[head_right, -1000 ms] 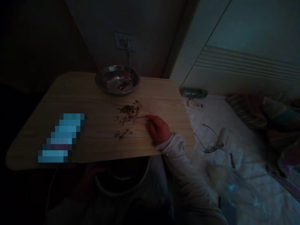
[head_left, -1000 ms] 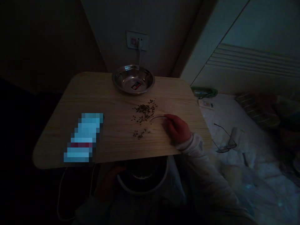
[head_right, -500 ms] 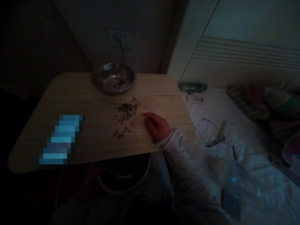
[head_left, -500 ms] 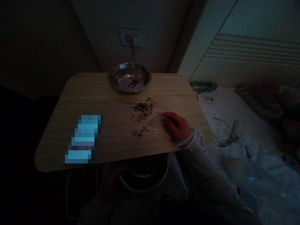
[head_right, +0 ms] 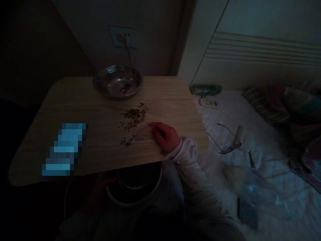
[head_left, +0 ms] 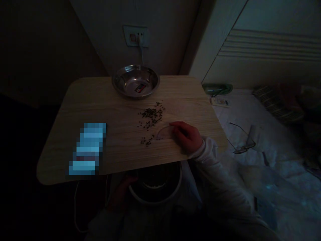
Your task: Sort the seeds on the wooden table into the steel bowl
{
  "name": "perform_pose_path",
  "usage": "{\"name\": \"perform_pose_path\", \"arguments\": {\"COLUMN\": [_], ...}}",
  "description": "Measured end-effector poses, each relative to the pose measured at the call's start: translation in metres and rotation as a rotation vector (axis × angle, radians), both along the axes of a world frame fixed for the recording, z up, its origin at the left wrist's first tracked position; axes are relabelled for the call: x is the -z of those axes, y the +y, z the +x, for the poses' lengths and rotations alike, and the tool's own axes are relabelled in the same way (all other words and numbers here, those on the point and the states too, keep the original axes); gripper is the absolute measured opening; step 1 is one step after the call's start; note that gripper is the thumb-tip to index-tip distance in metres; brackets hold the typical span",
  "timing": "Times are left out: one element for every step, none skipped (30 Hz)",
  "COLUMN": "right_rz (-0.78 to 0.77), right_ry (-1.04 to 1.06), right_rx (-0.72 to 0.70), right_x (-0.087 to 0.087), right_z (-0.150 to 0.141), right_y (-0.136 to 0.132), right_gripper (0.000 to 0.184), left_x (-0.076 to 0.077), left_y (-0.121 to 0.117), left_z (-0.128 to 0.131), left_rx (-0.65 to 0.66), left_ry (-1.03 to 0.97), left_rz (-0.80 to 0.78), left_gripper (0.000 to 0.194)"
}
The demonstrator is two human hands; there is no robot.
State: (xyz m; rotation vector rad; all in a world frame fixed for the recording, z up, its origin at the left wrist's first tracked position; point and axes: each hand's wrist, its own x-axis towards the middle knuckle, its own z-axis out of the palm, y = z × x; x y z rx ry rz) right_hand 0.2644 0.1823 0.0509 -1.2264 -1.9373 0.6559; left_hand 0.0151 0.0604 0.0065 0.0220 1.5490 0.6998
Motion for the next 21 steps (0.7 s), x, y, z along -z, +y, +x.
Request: {"name": "perform_pose_path", "arguments": {"right_rz": [-0.01, -0.021, -0.03, -0.035, -0.038, -0.041, -0.043, -0.046, -0.048, -0.048, -0.049, -0.049, -0.05, -0.052, -0.055, -0.059, -0.062, -0.065, -0.07, -0.075, -0.08], "right_ry": [0.003, 0.007, 0.012, 0.02, 0.027, 0.032, 0.033, 0.032, 0.032, 0.033, 0.037, 0.043, 0.05, 0.056, 0.058, 0.056, 0.051, 0.045, 0.037, 0.03, 0.024], "right_rx": [-0.001, 0.0, 0.001, 0.001, 0.002, 0.003, 0.005, 0.006, 0.003, -0.005, -0.013, -0.019, -0.022, -0.022, -0.018, -0.011, -0.002, 0.004, 0.011, 0.016, 0.019], "right_x": [0.0, 0.0, 0.0, 0.0, 0.001, 0.001, 0.001, 0.002, 0.002, 0.002, 0.003, 0.003, 0.003, 0.004, 0.004, 0.004, 0.004, 0.004, 0.004, 0.004, 0.003], "right_z": [0.0, 0.001, 0.001, 0.001, 0.001, 0.001, 0.001, 0.001, 0.001, 0.001, 0.001, 0.002, 0.002, 0.002, 0.002, 0.002, 0.002, 0.002, 0.002, 0.001, 0.001], "right_y": [0.0, 0.0, 0.0, 0.0, 0.0, 0.0, 0.0, 0.0, 0.0, 0.0, 0.0, 0.0, 0.0, 0.0, 0.0, 0.0, 0.0, 0.0, 0.0, 0.0, -0.001], "right_gripper": [0.03, 0.03, 0.03, 0.03, 0.031, 0.031, 0.031, 0.031, 0.031, 0.031, 0.031, 0.03, 0.031, 0.031, 0.031, 0.032, 0.032, 0.032, 0.032, 0.031, 0.031], "left_x": [-0.003, -0.006, -0.007, -0.006, -0.004, -0.001, 0.003, 0.006, 0.009, 0.01, 0.01, 0.009, 0.006, 0.004, 0.001, 0.0, -0.001, -0.001, -0.001, 0.0, 0.002], "left_y": [0.002, 0.003, 0.003, 0.003, 0.002, 0.001, -0.001, -0.002, -0.004, -0.004, -0.005, -0.005, -0.004, -0.003, -0.002, -0.002, -0.001, -0.001, -0.002, -0.002, -0.003], "left_z": [0.001, 0.002, 0.003, 0.002, 0.002, 0.0, -0.001, -0.002, -0.003, -0.003, -0.003, -0.003, -0.002, -0.002, -0.001, -0.001, -0.001, -0.001, -0.001, -0.001, -0.002], "left_rx": [-0.014, -0.023, -0.024, -0.03, -0.03, -0.03, -0.03, -0.023, -0.019, -0.016, -0.023, -0.022, -0.019, -0.013, -0.007, -0.006, -0.007, -0.009, -0.011, -0.011, -0.007], "left_ry": [-0.001, 0.011, 0.01, 0.011, 0.01, 0.005, 0.01, 0.016, 0.021, 0.025, 0.026, 0.012, -0.004, -0.015, -0.019, -0.017, -0.012, -0.01, -0.01, -0.007, 0.002], "left_rz": [-0.002, -0.01, -0.012, -0.002, 0.003, 0.015, 0.024, 0.03, 0.048, 0.052, 0.052, 0.051, 0.05, 0.043, 0.026, 0.02, 0.014, 0.013, 0.022, 0.043, 0.07], "left_gripper": [0.011, 0.009, 0.007, 0.007, 0.006, 0.006, 0.006, 0.006, 0.007, 0.007, 0.007, 0.007, 0.007, 0.006, 0.005, 0.004, 0.004, 0.004, 0.004, 0.005, 0.005]}}
